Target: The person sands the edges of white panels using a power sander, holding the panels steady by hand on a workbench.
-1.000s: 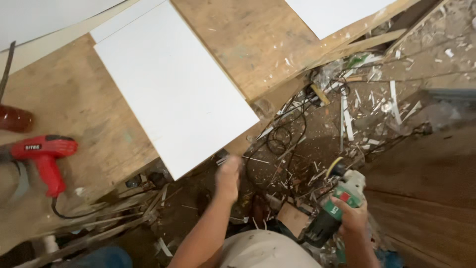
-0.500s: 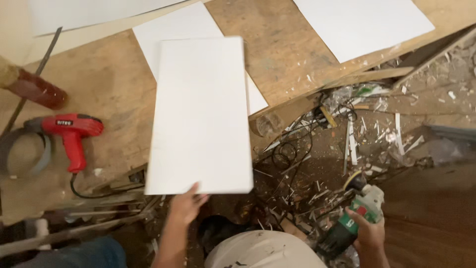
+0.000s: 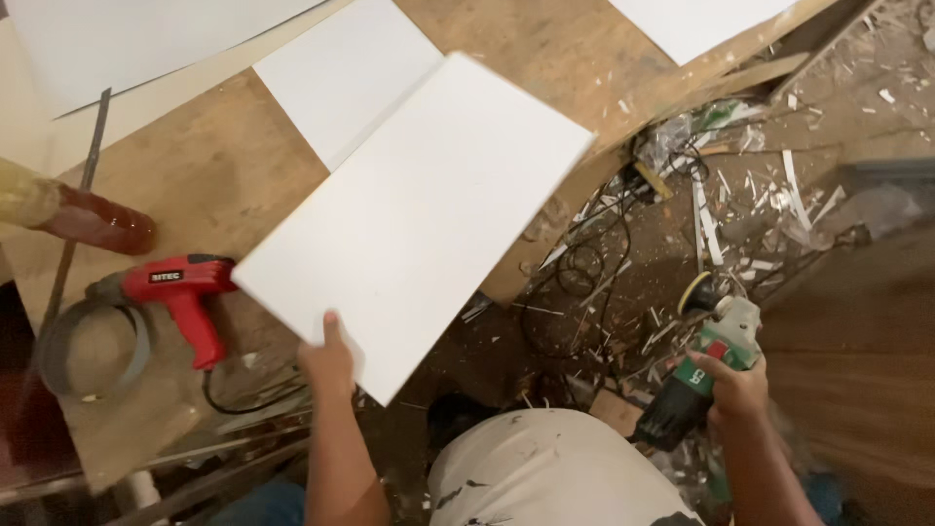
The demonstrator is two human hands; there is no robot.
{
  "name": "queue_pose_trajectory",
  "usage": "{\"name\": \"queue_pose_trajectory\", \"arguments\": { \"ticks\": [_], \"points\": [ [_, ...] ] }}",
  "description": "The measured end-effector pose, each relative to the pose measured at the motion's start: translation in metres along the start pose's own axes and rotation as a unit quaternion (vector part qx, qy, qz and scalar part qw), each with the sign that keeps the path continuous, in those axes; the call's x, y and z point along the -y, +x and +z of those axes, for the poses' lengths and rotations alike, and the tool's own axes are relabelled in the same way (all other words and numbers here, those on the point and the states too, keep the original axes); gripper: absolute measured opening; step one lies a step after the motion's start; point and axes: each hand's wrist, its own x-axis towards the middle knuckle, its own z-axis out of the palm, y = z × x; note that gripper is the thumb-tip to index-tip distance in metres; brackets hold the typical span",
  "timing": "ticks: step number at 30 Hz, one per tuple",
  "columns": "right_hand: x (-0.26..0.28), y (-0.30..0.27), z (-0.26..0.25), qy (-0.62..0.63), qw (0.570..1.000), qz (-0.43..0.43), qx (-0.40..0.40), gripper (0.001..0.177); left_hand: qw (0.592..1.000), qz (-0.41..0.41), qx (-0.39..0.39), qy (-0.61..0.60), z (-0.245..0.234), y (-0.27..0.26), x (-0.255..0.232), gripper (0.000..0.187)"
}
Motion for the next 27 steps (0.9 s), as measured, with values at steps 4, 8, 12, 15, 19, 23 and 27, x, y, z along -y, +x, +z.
{"name": "queue_pose_trajectory", "arguments": {
  "ticks": [4, 8, 12, 15, 19, 23, 27],
  "points": [
    [-0.017, -0.045, 0.015, -0.013, 0.999, -0.033, -0.021, 0.097, 0.996, -0.021, 0.066, 0.057, 0.016, 0.056, -0.047, 0.101],
    [-0.025, -0.111, 0.034, -0.054, 0.996, 0.005, -0.073, 0.095, 0.989, 0.09, 0.039, 0.109, 0.079, 0.142, -0.033, 0.083],
    [-0.014, -0.18, 0.048, -0.124, 0.989, -0.068, -0.049, 0.099, 0.934, 0.162, 0.069, 0.31, 0.1, 0.145, -0.032, 0.085],
    [-0.006, -0.214, 0.066, -0.123, 0.982, -0.137, 0.034, 0.106, 0.912, 0.231, 0.086, 0.327, 0.124, 0.178, -0.034, 0.1],
    [-0.006, -0.247, 0.116, -0.279, 0.942, -0.163, 0.095, 0.121, 0.814, 0.334, 0.09, 0.467, 0.108, 0.127, -0.097, 0.094],
    [-0.023, -0.262, 0.183, -0.445, 0.835, -0.262, 0.189, 0.11, 0.749, 0.379, 0.182, 0.512, 0.094, 0.095, -0.13, 0.086],
    [-0.03, -0.292, 0.249, -0.374, 0.82, -0.243, 0.359, 0.09, 0.747, 0.436, 0.133, 0.484, 0.109, 0.115, -0.107, 0.087]
  ]
}}
